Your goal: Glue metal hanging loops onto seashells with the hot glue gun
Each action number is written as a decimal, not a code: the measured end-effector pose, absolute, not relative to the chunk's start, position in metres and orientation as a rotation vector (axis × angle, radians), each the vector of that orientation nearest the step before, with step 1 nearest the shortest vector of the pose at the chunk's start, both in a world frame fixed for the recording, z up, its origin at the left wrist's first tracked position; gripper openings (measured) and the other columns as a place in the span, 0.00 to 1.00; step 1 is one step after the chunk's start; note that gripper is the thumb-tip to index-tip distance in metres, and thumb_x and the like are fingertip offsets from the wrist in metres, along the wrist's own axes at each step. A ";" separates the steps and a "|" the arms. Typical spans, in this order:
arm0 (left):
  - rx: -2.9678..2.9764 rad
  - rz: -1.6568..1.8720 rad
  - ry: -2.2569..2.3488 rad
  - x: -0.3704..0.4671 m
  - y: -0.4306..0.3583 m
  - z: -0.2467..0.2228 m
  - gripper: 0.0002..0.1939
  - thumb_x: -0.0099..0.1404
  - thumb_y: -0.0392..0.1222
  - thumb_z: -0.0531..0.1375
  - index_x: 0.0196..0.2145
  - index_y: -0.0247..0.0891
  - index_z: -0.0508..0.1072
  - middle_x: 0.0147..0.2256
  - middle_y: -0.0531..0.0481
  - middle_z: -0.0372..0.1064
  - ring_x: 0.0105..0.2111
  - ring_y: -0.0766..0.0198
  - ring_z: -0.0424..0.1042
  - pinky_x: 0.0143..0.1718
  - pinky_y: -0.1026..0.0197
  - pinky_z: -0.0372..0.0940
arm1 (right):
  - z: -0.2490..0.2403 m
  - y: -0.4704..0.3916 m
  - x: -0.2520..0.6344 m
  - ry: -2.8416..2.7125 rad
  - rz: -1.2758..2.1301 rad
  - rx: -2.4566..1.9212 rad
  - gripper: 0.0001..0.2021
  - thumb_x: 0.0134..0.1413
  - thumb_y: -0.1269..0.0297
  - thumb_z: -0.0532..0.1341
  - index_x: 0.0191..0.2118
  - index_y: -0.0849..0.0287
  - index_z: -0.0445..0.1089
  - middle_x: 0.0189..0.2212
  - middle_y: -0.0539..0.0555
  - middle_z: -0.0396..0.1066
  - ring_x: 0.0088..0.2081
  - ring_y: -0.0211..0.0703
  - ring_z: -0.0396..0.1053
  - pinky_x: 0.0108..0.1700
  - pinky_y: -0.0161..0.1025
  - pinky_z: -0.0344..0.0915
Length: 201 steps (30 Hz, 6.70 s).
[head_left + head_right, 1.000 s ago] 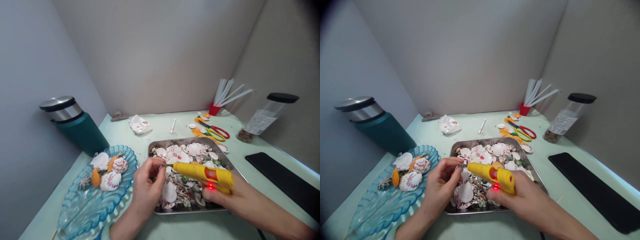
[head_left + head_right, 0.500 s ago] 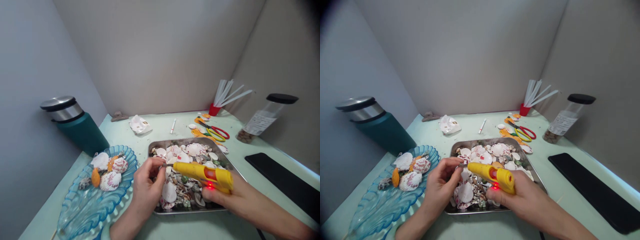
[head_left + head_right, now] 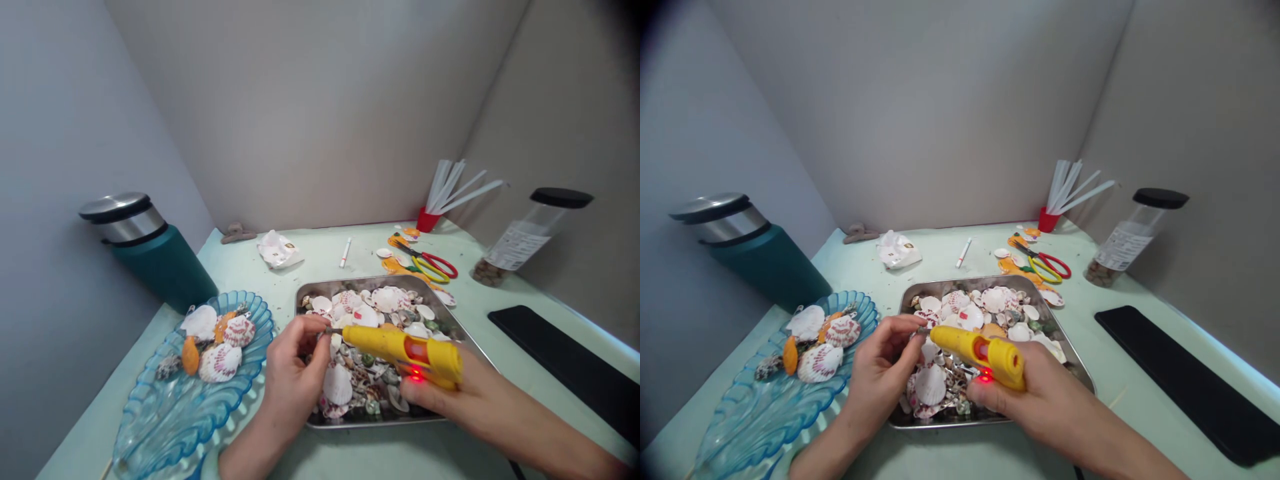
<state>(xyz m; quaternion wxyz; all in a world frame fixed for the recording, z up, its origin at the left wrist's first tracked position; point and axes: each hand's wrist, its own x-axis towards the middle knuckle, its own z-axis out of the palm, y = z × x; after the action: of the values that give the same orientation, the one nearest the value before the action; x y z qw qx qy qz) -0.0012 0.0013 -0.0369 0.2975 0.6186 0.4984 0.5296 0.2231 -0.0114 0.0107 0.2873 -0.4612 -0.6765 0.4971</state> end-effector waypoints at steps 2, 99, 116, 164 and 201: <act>1.651 1.403 1.322 -0.001 0.001 -0.036 0.03 0.61 0.33 0.58 0.33 0.39 0.70 0.39 0.48 0.73 0.30 0.65 0.73 0.29 0.65 0.68 | 0.011 -0.011 0.222 -1.822 1.353 -1.212 0.10 0.50 0.59 0.66 0.39 0.52 0.77 0.25 0.49 0.76 0.36 0.52 0.74 0.42 0.42 0.71; 1.451 1.352 1.308 0.000 0.003 -0.031 0.04 0.62 0.41 0.59 0.35 0.39 0.68 0.39 0.47 0.74 0.24 0.68 0.69 0.24 0.66 0.65 | -0.002 0.015 0.251 -2.405 -0.277 -1.924 0.15 0.57 0.54 0.59 0.40 0.61 0.73 0.35 0.62 0.70 0.40 0.62 0.68 0.39 0.55 0.64; 1.190 1.308 0.749 -0.001 -0.003 -0.007 0.06 0.60 0.37 0.63 0.32 0.37 0.67 0.40 0.51 0.68 0.22 0.73 0.72 0.26 0.66 0.68 | 0.020 0.002 0.177 -2.070 0.658 -0.990 0.04 0.59 0.71 0.58 0.34 0.56 0.65 0.32 0.49 0.67 0.32 0.38 0.64 0.35 0.36 0.61; 1.376 1.252 0.970 0.003 -0.007 -0.013 0.09 0.58 0.33 0.63 0.37 0.38 0.72 0.42 0.45 0.70 0.35 0.62 0.72 0.38 0.60 0.69 | 0.018 0.007 0.174 -1.363 1.667 -1.222 0.15 0.55 0.57 0.59 0.23 0.60 0.62 0.11 0.40 0.55 0.14 0.28 0.44 0.20 0.30 0.44; 1.379 1.209 0.988 0.003 -0.004 -0.013 0.08 0.58 0.35 0.64 0.37 0.37 0.70 0.38 0.50 0.69 0.33 0.67 0.69 0.36 0.65 0.65 | 0.009 0.010 0.181 -2.050 0.477 -0.862 0.08 0.59 0.77 0.56 0.36 0.58 0.68 0.36 0.53 0.65 0.36 0.38 0.65 0.37 0.35 0.63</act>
<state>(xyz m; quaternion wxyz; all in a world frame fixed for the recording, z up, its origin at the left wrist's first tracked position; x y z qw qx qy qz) 0.0027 -0.0040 -0.0130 0.5049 0.5713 0.4095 0.5009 0.1811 0.0095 0.0085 0.4202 -0.3440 -0.8178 0.1905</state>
